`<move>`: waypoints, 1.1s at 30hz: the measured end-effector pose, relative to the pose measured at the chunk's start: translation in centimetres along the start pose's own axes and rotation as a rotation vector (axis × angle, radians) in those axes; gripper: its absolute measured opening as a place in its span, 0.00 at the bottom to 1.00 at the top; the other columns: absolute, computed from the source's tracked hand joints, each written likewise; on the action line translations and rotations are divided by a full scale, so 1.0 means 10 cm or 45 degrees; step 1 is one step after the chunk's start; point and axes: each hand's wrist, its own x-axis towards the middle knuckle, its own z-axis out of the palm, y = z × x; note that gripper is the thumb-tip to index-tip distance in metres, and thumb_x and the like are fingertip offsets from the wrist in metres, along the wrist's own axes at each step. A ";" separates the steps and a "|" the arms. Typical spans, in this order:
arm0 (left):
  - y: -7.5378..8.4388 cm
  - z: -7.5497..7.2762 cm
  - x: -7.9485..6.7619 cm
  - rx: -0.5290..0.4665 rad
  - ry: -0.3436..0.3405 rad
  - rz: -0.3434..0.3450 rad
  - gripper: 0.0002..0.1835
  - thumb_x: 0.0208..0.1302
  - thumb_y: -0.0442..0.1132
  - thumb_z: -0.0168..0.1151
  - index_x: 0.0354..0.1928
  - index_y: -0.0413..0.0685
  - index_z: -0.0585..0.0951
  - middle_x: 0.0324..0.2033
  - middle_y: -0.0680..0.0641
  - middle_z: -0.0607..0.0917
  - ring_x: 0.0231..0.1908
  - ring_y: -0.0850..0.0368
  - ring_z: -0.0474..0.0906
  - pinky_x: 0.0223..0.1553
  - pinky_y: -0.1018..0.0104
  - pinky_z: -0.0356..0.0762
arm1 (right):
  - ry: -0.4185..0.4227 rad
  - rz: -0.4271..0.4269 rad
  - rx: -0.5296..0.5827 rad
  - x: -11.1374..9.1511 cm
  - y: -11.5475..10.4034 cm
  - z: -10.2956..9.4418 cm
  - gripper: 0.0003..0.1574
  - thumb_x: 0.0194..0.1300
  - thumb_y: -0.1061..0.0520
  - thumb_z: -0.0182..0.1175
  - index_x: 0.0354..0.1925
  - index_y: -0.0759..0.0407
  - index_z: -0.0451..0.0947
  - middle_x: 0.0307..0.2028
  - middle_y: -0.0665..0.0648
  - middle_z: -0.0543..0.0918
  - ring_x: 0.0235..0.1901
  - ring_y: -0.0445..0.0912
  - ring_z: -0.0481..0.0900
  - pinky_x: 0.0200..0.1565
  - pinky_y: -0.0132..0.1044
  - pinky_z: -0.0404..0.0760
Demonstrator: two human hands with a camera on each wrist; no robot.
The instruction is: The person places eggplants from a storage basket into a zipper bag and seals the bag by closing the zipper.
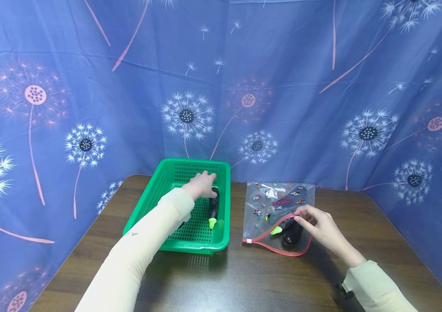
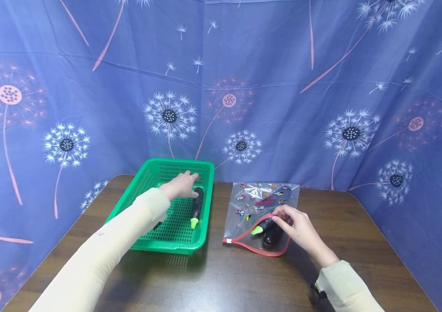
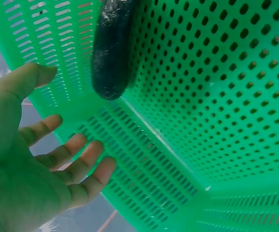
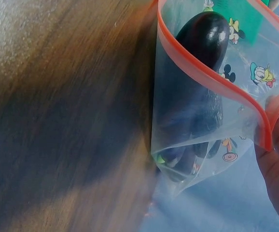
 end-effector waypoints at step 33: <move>0.15 0.37 0.05 -0.252 -0.086 -0.328 0.48 0.61 0.48 0.62 0.72 0.37 0.45 0.64 0.32 0.66 0.61 0.40 0.68 0.55 0.52 0.71 | -0.003 0.008 0.011 0.03 0.00 0.03 0.09 0.59 0.59 0.65 0.37 0.47 0.77 0.28 0.45 0.82 0.25 0.34 0.75 0.28 0.29 0.74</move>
